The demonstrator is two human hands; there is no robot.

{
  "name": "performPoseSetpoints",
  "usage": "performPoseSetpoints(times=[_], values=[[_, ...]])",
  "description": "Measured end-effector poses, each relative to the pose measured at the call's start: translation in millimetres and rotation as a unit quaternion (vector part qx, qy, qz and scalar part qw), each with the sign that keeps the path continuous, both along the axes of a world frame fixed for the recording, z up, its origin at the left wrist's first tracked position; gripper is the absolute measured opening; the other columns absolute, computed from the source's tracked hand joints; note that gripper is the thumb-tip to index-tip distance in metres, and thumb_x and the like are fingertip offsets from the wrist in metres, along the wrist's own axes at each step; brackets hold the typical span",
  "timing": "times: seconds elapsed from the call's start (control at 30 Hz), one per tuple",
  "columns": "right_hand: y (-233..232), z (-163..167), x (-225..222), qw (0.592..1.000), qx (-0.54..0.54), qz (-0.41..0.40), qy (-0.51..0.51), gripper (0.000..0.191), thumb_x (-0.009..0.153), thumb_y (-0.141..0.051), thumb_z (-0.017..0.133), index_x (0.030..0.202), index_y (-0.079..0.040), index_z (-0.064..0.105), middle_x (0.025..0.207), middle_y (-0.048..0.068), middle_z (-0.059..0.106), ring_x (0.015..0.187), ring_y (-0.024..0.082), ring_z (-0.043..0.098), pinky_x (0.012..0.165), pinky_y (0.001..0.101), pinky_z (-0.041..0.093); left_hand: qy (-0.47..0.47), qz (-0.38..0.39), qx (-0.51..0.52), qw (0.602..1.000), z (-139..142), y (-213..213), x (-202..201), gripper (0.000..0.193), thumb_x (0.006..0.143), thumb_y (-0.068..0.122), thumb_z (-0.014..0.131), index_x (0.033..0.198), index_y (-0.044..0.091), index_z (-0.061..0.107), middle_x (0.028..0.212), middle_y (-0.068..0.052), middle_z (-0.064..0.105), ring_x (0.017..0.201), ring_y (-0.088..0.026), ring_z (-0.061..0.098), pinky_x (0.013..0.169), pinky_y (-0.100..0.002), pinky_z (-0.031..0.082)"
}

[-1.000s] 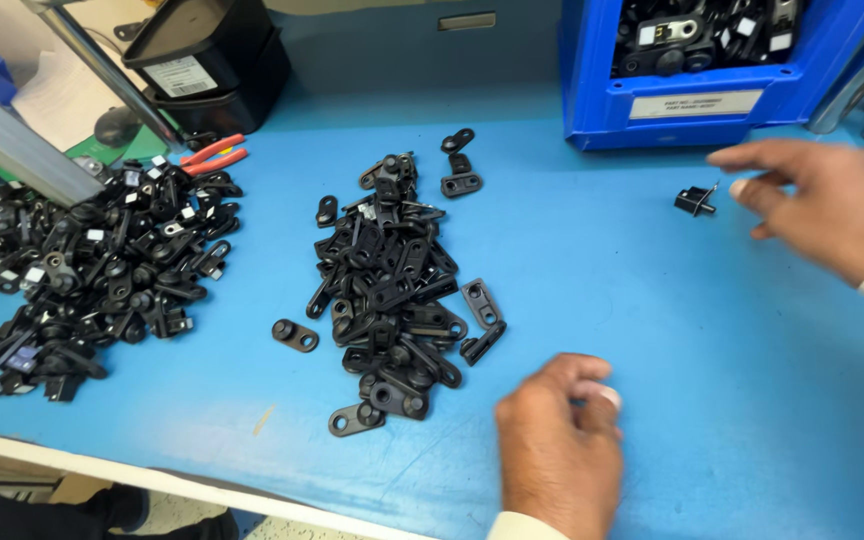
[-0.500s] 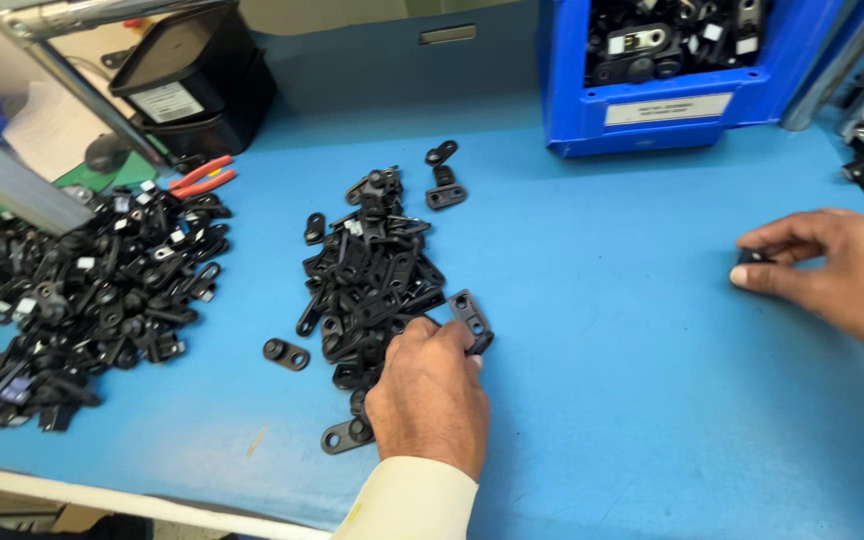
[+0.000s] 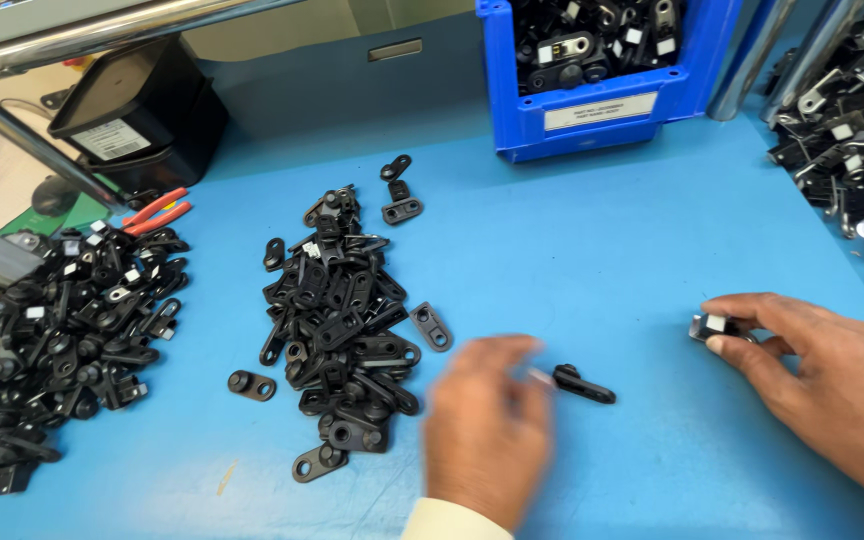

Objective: The person sits at a blue workbench assembling small black plastic hinge parts. They pick up a plastic bracket, insert a metal pin into it by hand, press the pieces together, and place the finished assembly into a blue bin, repeating this cycle with parts taken from piles on the bench.

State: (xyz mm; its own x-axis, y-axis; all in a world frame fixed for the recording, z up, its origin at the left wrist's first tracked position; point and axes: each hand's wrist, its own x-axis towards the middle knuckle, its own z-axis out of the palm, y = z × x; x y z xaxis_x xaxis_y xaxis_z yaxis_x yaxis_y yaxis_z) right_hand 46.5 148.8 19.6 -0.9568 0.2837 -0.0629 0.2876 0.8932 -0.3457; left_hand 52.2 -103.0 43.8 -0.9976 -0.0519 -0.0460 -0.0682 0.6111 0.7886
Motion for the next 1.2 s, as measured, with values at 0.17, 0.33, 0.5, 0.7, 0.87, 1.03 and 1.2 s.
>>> performPoseSetpoints(times=[0.17,0.33,0.5,0.7,0.87,1.03,1.2], values=[[-2,9,8,0.995,-0.091,0.010,0.045,0.045,0.085,-0.022,0.077,0.129,-0.018,0.072,0.109,0.005,0.079,0.093,0.017,0.078,0.080,0.0313,0.063,0.006,0.168,-0.202,0.965,18,-28,-42,0.038,0.091,0.025,0.073,0.125,0.010,0.066,0.116,-0.015,0.071,0.094,-0.037,0.070,0.080,-0.048,0.057],[-3,12,13,0.998,-0.059,-0.014,-0.022,0.042,0.089,-0.028,0.080,0.130,-0.028,0.073,0.107,0.002,0.079,0.098,0.013,0.074,0.082,0.0285,0.064,-0.139,0.157,-0.211,0.955,29,-22,-56,0.025,0.094,0.022,0.070,0.118,0.021,0.070,0.097,-0.010,0.077,0.093,-0.029,0.074,0.086,-0.044,0.059],[1,10,18,0.990,-0.119,-0.077,-0.018,0.046,0.086,-0.023,0.083,0.131,-0.023,0.073,0.108,0.003,0.080,0.093,0.017,0.080,0.074,0.0304,0.065,-0.101,0.127,-0.045,0.986,30,4,-44,0.027,0.087,0.021,0.078,0.114,0.021,0.073,0.086,-0.005,0.080,0.080,-0.020,0.078,0.083,-0.037,0.059],[1,0,24,0.998,-0.009,0.038,0.043,0.038,0.082,-0.031,0.084,0.119,-0.027,0.078,0.102,-0.005,0.081,0.088,0.012,0.077,0.077,0.0259,0.064,-0.133,0.104,0.047,0.985,28,51,-41,0.019,0.089,0.019,0.072,0.107,0.015,0.076,0.088,-0.004,0.077,0.078,-0.019,0.077,0.077,-0.036,0.063],[13,6,13,0.996,0.026,0.084,-0.021,0.032,0.084,-0.033,0.087,0.115,-0.026,0.080,0.096,-0.005,0.081,0.079,0.009,0.078,0.078,0.0245,0.063,-0.150,0.084,-0.011,0.985,42,62,-44,0.018,0.088,0.022,0.071,0.106,0.019,0.071,0.089,0.000,0.078,0.084,-0.019,0.078,0.082,-0.037,0.059],[28,10,12,0.926,-0.370,-0.034,0.073,0.035,0.085,-0.004,0.079,0.120,-0.001,0.078,0.096,0.010,0.081,0.083,0.018,0.076,0.076,0.0290,0.060,-0.080,0.033,-0.014,0.996,45,89,-41,0.014,0.087,0.021,0.072,0.097,0.012,0.067,0.087,-0.006,0.077,0.086,-0.026,0.075,0.081,-0.040,0.058],[37,1,17,0.871,-0.467,-0.099,0.119,0.036,0.092,0.001,0.074,0.128,0.005,0.070,0.100,0.017,0.078,0.090,0.023,0.072,0.081,0.0316,0.059,-0.132,-0.004,0.039,0.990,33,118,-30,0.014,0.087,0.018,0.074,0.088,0.006,0.068,0.086,-0.015,0.075,0.081,-0.029,0.076,0.078,-0.040,0.060]])
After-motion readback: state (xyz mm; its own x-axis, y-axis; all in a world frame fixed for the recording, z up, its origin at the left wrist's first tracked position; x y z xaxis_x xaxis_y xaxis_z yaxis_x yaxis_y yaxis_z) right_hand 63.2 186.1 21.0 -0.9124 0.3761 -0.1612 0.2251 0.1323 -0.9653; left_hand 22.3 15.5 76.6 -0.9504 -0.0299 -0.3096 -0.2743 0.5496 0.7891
